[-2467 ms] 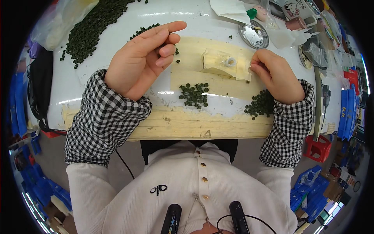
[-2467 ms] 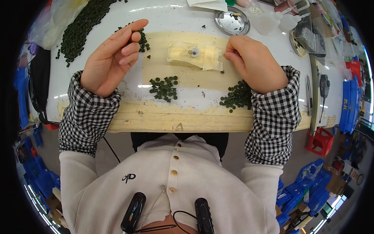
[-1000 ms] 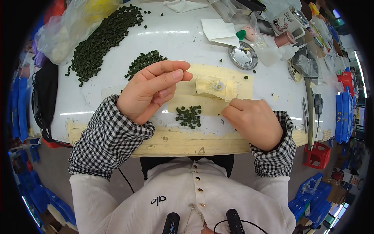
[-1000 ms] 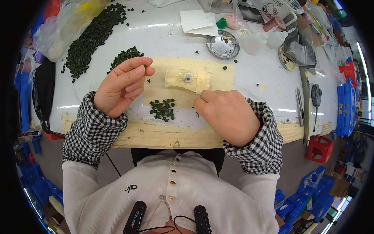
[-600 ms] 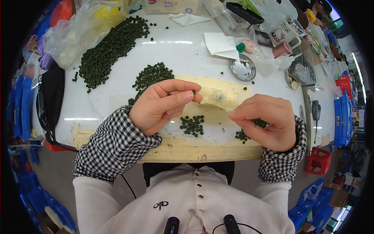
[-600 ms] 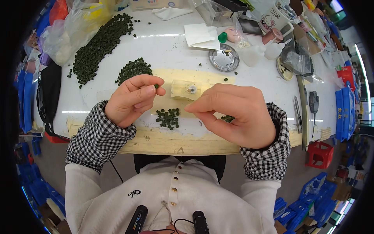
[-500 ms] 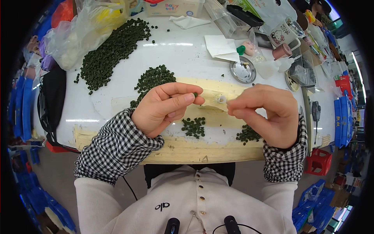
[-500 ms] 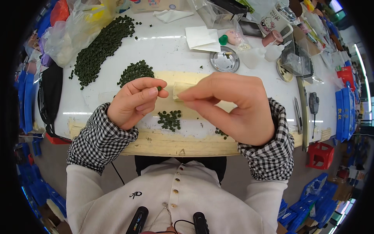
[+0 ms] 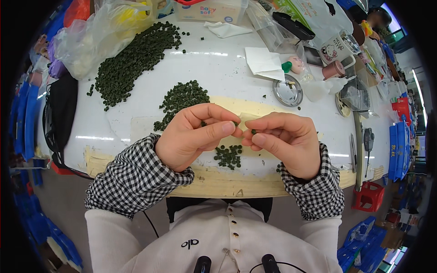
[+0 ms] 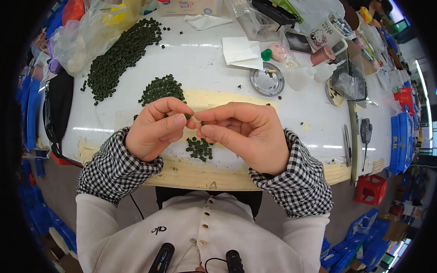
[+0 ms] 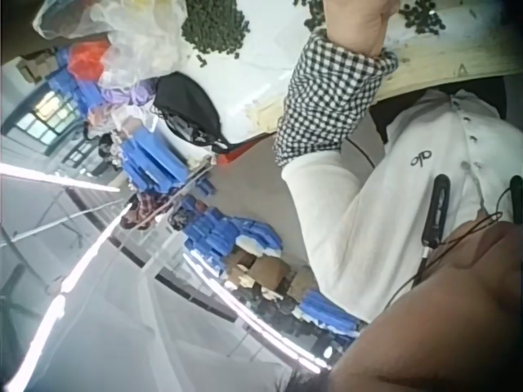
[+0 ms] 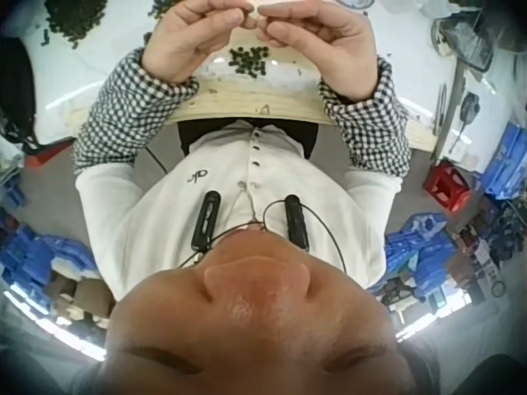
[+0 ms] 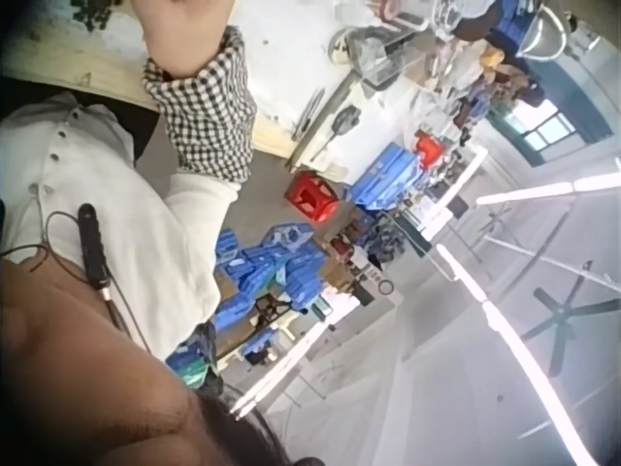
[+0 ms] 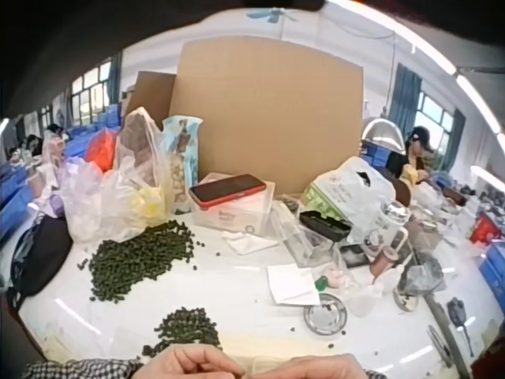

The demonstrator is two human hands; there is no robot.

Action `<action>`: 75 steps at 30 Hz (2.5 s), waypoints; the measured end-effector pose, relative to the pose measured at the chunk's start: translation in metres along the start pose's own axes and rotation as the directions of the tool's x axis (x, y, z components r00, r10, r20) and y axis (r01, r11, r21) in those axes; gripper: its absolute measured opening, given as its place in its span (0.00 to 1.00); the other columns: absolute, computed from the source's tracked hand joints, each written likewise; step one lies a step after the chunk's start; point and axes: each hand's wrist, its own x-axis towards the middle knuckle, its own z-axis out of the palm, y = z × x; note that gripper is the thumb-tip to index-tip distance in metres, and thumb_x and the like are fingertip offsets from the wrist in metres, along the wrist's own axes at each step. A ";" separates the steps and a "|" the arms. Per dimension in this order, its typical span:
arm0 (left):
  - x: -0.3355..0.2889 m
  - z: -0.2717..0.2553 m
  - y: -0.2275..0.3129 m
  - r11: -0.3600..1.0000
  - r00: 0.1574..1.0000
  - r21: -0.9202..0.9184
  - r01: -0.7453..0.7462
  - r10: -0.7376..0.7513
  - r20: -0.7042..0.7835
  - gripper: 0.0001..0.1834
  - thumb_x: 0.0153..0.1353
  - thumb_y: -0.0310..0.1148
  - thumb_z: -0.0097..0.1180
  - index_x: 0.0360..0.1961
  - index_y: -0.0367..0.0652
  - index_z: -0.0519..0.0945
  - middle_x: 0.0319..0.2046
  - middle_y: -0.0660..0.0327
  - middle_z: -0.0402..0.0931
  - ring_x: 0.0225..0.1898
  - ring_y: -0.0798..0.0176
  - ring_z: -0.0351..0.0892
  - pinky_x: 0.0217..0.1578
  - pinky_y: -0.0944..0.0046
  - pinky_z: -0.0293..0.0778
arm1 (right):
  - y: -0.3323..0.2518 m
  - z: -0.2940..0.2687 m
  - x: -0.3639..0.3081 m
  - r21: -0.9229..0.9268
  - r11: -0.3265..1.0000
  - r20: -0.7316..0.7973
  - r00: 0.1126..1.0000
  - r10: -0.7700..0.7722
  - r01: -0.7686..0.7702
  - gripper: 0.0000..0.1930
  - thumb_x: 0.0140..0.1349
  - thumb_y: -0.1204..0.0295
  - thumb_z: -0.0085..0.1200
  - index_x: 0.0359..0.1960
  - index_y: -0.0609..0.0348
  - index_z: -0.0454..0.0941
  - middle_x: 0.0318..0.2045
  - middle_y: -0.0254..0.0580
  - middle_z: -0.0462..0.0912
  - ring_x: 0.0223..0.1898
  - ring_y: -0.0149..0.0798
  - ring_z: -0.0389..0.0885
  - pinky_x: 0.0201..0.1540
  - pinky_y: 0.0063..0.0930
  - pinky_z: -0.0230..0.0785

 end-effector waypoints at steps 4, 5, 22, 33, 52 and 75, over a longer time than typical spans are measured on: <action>-0.001 0.001 0.001 0.998 0.999 0.050 0.043 -0.043 -0.002 0.08 0.65 0.29 0.52 0.42 0.38 0.78 0.30 0.61 0.80 0.18 0.80 0.57 0.19 0.77 0.54 | 0.002 0.005 0.001 0.000 0.999 -0.048 0.998 -0.050 0.051 0.11 0.59 0.82 0.56 0.45 0.69 0.78 0.39 0.44 0.83 0.39 0.30 0.82 0.43 0.20 0.75; -0.002 0.001 0.001 0.996 0.998 0.066 0.054 -0.055 0.004 0.08 0.65 0.30 0.52 0.41 0.38 0.78 0.30 0.61 0.80 0.18 0.79 0.57 0.19 0.77 0.54 | 0.002 0.004 0.001 -0.172 0.976 -0.033 0.989 -0.142 0.134 0.11 0.58 0.82 0.56 0.44 0.68 0.78 0.37 0.43 0.82 0.38 0.30 0.82 0.41 0.20 0.74; 0.000 -0.003 -0.008 0.994 0.994 -0.063 0.093 -0.088 0.072 0.09 0.65 0.33 0.54 0.38 0.37 0.77 0.28 0.61 0.78 0.18 0.79 0.56 0.19 0.77 0.52 | 0.004 0.007 0.003 -0.699 0.623 0.092 0.909 -0.407 0.350 0.14 0.52 0.83 0.60 0.42 0.59 0.83 0.30 0.39 0.79 0.31 0.31 0.79 0.34 0.20 0.71; -0.001 0.001 -0.011 0.996 0.997 -0.039 0.078 -0.077 0.018 0.09 0.66 0.35 0.53 0.36 0.39 0.77 0.26 0.65 0.76 0.18 0.80 0.57 0.19 0.78 0.53 | 0.007 0.012 -0.001 -0.782 0.498 0.131 0.881 -0.455 0.374 0.16 0.52 0.84 0.59 0.43 0.59 0.82 0.32 0.40 0.79 0.32 0.31 0.78 0.34 0.20 0.72; -0.007 0.013 -0.006 0.923 0.974 0.368 -0.112 0.176 -0.145 0.08 0.60 0.28 0.60 0.37 0.34 0.81 0.15 0.80 0.59 0.19 0.84 0.54 0.24 0.80 0.57 | 0.014 0.014 0.001 -0.672 0.660 -0.013 0.886 -0.463 0.335 0.10 0.53 0.84 0.60 0.38 0.63 0.81 0.32 0.43 0.80 0.33 0.34 0.79 0.36 0.23 0.72; -0.009 0.008 -0.001 0.548 0.850 0.776 -0.312 0.527 -0.031 0.08 0.56 0.19 0.60 0.38 0.35 0.82 0.17 0.75 0.58 0.19 0.81 0.53 0.22 0.77 0.54 | 0.024 0.018 0.000 -0.505 0.798 0.015 0.928 -0.373 0.329 0.16 0.60 0.84 0.53 0.50 0.63 0.77 0.37 0.44 0.80 0.36 0.33 0.79 0.39 0.20 0.71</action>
